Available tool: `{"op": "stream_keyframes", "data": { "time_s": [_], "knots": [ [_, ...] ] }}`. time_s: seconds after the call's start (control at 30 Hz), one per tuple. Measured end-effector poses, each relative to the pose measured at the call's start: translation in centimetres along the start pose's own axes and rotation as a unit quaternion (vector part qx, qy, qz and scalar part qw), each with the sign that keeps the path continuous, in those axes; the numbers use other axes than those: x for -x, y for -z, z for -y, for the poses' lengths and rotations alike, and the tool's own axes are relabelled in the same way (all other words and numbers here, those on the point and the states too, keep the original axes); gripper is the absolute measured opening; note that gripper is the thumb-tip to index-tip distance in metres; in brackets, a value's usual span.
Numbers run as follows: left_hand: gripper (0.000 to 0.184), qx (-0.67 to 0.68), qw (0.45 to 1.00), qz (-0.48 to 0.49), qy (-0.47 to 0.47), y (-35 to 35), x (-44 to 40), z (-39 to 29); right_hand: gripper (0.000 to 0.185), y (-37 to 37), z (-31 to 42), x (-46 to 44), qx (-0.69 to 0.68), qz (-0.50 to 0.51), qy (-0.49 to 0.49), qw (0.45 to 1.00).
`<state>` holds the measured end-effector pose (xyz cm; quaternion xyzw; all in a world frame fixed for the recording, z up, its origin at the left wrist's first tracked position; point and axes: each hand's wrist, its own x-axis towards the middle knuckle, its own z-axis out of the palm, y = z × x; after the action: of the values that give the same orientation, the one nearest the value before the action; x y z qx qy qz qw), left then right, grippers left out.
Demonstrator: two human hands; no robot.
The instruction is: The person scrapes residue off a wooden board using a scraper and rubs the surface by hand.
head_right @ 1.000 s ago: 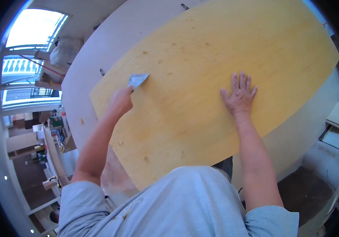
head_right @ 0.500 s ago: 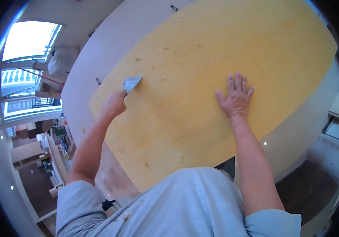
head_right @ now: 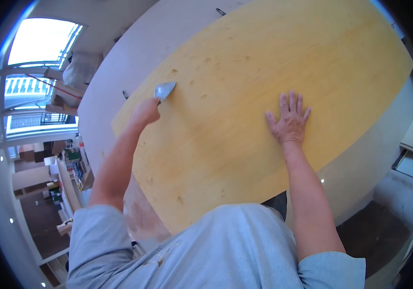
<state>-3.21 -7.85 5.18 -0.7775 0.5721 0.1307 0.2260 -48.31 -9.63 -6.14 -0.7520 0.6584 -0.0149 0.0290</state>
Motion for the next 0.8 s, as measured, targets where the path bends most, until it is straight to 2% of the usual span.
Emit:
{"op": "stream_keyframes", "data": {
  "time_s": [0.1, 0.2, 0.27, 0.33, 0.47, 0.6, 0.67, 0.8],
  "knots": [
    [0.041, 0.011, 1.0, -0.01, 0.026, 0.8, -3.4, -0.2, 0.082, 0.3, 0.1, -0.2, -0.005, -0.001, 0.001, 1.0],
    [0.039, -0.027, 0.999, -0.011, -0.032, 0.5, -1.4, 0.5, 0.082, -0.2, -0.5, -0.1, -0.014, 0.001, -0.001, 1.0],
    [0.036, -0.016, 0.999, -0.001, -0.031, 0.9, 2.6, 0.0, 0.082, -0.2, -0.5, -0.3, -0.012, 0.006, -0.001, 1.0],
    [0.036, -0.005, 1.0, 0.004, -0.023, 1.2, 2.3, -0.2, 0.082, 0.6, -0.2, -0.2, -0.001, 0.024, -0.01, 1.0],
    [0.04, 0.007, 1.0, 0.002, 0.018, 1.4, -1.2, -0.5, 0.082, -0.1, 0.0, -0.2, 0.009, -0.004, -0.001, 1.0],
    [0.033, -0.032, 0.999, -0.012, -0.03, 0.7, 0.2, 0.4, 0.082, -0.6, -0.5, -0.2, 0.009, -0.016, 0.004, 1.0],
    [0.03, -0.024, 1.0, -0.011, -0.017, 0.1, 3.4, 0.2, 0.082, -0.7, -0.3, -0.6, 0.01, -0.014, 0.004, 1.0],
    [0.035, -0.01, 1.0, 0.009, -0.008, 0.1, 0.5, 0.4, 0.082, -0.1, 0.0, 0.1, 0.003, -0.008, 0.001, 1.0]
  ]
}}
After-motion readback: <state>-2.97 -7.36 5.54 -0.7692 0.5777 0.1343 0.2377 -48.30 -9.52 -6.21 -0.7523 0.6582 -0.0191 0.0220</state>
